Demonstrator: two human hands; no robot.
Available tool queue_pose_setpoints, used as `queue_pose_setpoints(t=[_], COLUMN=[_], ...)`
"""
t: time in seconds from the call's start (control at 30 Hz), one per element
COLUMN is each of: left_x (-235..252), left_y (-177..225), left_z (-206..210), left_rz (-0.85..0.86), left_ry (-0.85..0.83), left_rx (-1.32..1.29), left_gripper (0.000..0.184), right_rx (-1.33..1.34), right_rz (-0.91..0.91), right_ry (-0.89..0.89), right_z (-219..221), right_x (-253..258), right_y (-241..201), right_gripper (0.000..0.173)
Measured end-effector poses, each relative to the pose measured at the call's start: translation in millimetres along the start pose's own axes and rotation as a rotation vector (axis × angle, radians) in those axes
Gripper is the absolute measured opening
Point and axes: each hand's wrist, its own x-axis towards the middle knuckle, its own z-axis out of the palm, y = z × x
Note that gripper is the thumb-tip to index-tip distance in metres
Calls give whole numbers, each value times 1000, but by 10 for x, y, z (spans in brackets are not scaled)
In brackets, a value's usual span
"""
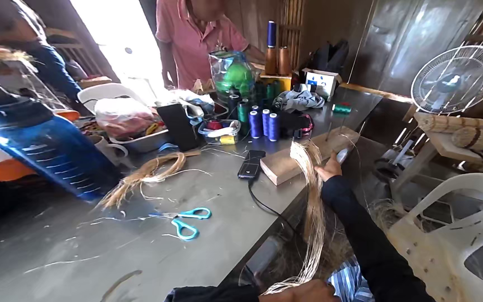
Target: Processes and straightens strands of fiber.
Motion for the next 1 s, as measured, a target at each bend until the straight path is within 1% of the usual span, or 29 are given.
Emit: queue_pose_setpoints(t=[0.07, 0.17, 0.23, 0.3, 0.37, 0.43, 0.47, 0.5, 0.57, 0.6, 0.67, 0.73, 0.77, 0.83, 0.9, 1.0], left_x=[5, -8, -18, -25, -19, -16, -15, -16, -23, -29, -38, -45, -49, -60, -71, -82], left_y=[-15, -10, -2, 2, -31, -74, -100, -129, -175, -186, -201, -230, -249, -298, -342, -397], left_z=[-18, -60, -86, -137, -155, -183, -196, -215, -258, -279, -308, -279, -267, -250, -252, -248], left_rz=[5, 22, 35, 30, 14, -39, -74, -104, -136, -136, -129, -115, -121, -140, -149, -156], left_ry=[6, 54, 116, 140, 174, 151, 134, 126, 127, 148, 213, 280, 283, 264, 288, 356], left_rx=[24, 66, 95, 102, 114, 113, 121, 126, 122, 121, 141, 189, 192, 165, 168, 202], left_gripper=[14, 14, 13, 13, 13, 14, 15, 16, 28, 39, 62, 63, 61, 59, 53, 37], right_rx=[-35, 19, 183, 383, 493, 474, 452, 448, 455, 457, 493, 556, 573, 591, 487, 176], right_rz=[7, 7, -3, 78, 144, 123, 89, 57, 42, 61, 123, 187, 218, 262, 303, 385], right_ry=[-21, -53, -38, -106, -202, -298, -372, -446, -538, -528, -443, -358, -326, -284, -262, -246], right_z=[2, -57, 28, 28, -139, -350, -469, -596, -871, -1011, -1279, -1541, -1682, -1984, -2281, -2658], right_x=[-39, -115, 7, 74, 48, 49, 70, 103, 134, 117, 93, 90, 69, -28, -172, -349], right_y=[-11, -9, 206, 411, 580, 830, 996, 1183, 1553, 1731, 2122, 2581, 2762, 3029, 3171, 3341], right_gripper=[109, 99, 88, 76, 62, 41, 35, 32, 33, 33, 34, 27, 22, 22, 22, 24])
